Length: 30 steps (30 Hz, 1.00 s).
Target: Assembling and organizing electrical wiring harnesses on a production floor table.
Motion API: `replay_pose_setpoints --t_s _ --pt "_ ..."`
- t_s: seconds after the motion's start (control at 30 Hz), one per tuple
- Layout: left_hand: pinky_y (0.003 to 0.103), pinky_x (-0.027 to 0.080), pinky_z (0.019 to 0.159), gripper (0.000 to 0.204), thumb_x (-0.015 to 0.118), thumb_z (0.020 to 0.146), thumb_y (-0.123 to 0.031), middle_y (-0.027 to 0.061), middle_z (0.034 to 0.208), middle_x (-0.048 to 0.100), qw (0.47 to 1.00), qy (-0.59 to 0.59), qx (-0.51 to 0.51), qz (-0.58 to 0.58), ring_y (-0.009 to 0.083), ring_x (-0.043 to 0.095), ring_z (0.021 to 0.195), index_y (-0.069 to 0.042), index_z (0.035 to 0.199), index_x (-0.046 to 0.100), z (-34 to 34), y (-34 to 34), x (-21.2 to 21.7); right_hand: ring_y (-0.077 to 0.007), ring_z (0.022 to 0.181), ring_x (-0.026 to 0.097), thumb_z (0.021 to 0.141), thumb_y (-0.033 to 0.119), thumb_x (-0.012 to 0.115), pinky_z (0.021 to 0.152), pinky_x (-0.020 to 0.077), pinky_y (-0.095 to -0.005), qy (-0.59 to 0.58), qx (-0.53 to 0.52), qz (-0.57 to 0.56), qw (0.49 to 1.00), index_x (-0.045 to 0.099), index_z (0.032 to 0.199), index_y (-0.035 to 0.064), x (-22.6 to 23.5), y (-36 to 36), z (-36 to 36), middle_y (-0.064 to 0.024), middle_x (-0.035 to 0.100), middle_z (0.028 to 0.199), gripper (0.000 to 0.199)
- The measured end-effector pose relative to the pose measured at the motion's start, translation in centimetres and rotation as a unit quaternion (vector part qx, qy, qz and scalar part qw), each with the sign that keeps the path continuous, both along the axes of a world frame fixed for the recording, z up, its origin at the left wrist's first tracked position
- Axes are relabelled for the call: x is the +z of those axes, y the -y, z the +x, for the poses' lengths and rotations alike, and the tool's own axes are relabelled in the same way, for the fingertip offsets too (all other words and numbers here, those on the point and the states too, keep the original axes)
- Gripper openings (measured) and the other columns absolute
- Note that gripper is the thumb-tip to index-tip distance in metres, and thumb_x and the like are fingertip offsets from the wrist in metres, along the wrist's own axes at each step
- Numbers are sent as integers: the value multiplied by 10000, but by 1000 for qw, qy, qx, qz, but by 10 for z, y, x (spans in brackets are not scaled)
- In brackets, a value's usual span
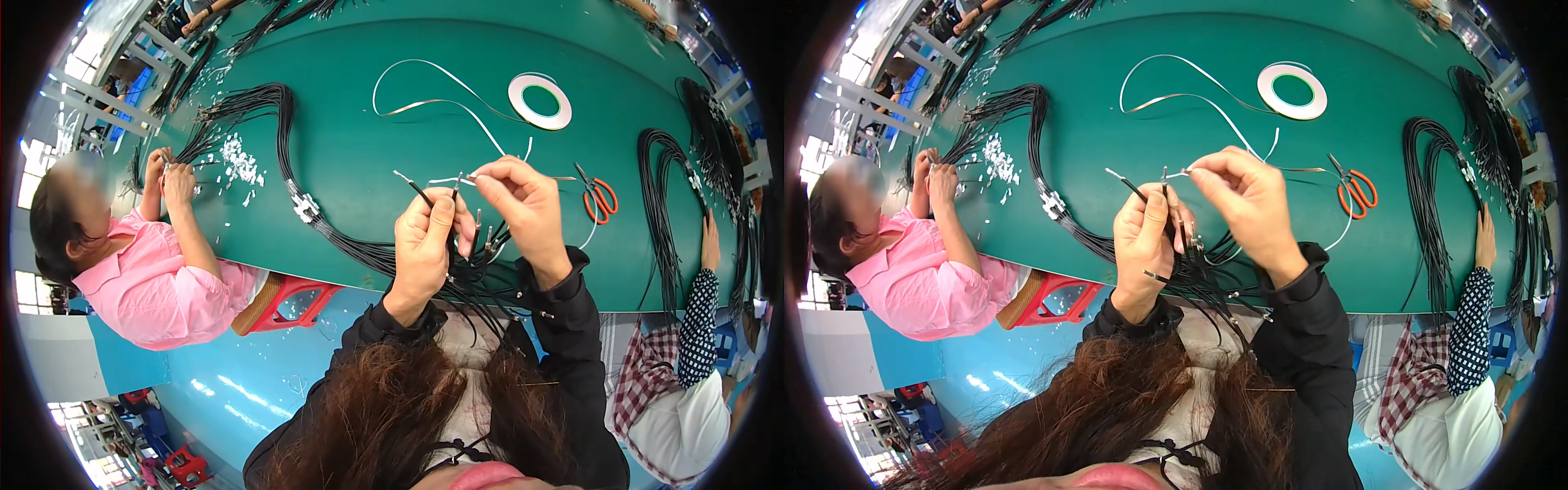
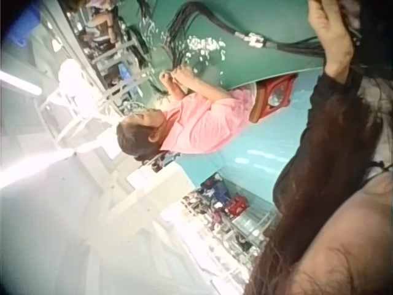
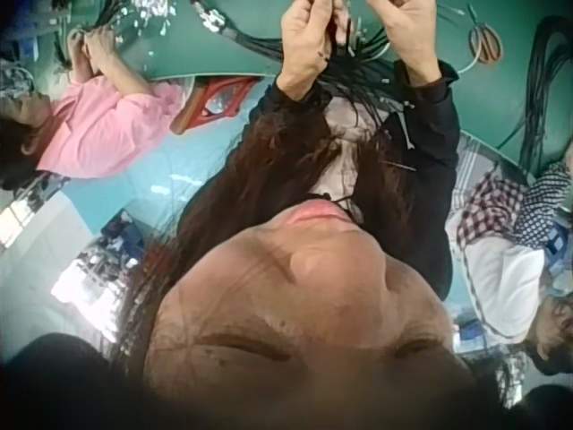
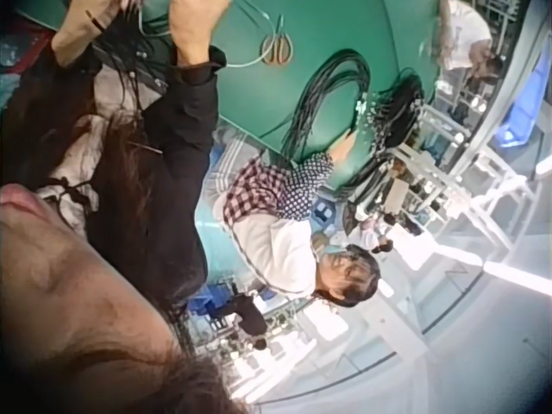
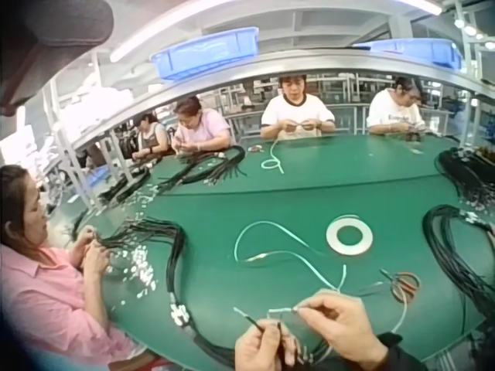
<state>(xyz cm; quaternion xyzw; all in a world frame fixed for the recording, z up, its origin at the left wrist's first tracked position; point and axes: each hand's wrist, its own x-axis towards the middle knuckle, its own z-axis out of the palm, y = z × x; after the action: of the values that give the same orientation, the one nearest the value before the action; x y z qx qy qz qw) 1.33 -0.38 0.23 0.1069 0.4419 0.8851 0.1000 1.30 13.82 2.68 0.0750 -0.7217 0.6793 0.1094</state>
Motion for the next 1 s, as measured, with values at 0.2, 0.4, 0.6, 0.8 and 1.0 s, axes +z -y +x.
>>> replay_pose_setpoints --t_s 0.2,0.4,0.6,0.8,1.0 --pt "205 336 500 200 445 975 -218 29 626 502 999 38 -34 18 56 367 479 -40 907 506 -7 3 1 -53 689 512 842 2 600 592 398 -186 18 14 -124 992 628 889 -50 0 -6 0 -34 584 856 76" --pt "188 316 470 154 460 966 -160 52 688 555 999 22 -27 31 54 380 499 -23 918 511 -8 3 -4 -58 682 501 836 -13 599 591 399 -191 11 21 -103 994 625 901 -49 3 2 5 -34 579 847 79" --pt "185 332 491 100 507 941 -114 44 713 567 1000 -2 -1 -6 48 411 530 -16 941 525 -7 1 -4 -67 676 513 829 -30 597 582 406 -189 -44 5 24 999 619 899 -47 9 4 9 -40 563 819 75" --pt "196 383 551 89 542 917 -87 49 774 585 999 1 34 -32 68 475 607 -5 951 541 -7 -3 -7 -66 668 513 826 -33 601 567 401 -183 -76 -28 85 993 614 886 -46 12 7 13 -43 556 812 63" --pt "236 446 649 107 562 900 -64 77 845 615 998 -19 29 -46 108 529 684 10 977 555 -7 -1 -5 -62 661 504 822 -33 610 554 394 -182 -77 -50 90 992 613 878 -43 11 7 16 -40 551 803 58"
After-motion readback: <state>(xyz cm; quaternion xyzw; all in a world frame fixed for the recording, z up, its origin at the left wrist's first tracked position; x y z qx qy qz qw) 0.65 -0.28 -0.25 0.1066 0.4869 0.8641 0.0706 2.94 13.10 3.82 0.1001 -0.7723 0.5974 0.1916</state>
